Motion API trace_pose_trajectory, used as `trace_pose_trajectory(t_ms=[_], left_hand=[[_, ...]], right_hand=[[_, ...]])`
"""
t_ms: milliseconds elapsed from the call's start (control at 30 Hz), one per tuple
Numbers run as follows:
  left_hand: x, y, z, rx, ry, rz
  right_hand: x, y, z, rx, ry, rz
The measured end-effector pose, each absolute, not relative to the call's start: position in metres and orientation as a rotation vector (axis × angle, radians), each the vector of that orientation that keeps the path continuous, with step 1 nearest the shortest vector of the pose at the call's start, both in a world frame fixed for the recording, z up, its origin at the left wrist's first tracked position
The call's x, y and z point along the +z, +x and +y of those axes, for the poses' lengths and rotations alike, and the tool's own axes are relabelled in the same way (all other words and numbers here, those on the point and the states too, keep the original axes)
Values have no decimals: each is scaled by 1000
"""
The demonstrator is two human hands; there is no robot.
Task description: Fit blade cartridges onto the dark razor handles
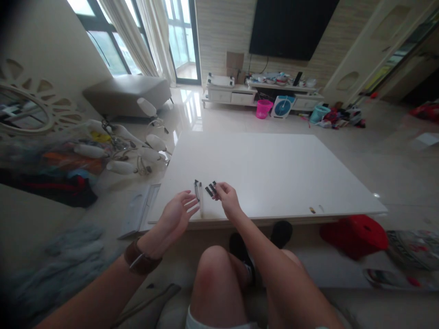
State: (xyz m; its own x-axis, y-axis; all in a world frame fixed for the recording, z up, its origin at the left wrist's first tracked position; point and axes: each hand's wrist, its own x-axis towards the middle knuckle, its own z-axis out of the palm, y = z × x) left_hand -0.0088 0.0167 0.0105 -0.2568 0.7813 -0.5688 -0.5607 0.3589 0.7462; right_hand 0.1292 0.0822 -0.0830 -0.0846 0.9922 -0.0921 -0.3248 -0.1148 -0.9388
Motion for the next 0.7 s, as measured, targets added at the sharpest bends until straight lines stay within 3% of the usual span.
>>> trace_pose_trajectory(t_ms=[300,700], left_hand=[[2,10,-1,1158,311,1140],[2,14,-3,1300,199,1089]], right_hand=[[-61,128,51,1691,-870,-780],[-69,130,48,1410,-964,-1199]])
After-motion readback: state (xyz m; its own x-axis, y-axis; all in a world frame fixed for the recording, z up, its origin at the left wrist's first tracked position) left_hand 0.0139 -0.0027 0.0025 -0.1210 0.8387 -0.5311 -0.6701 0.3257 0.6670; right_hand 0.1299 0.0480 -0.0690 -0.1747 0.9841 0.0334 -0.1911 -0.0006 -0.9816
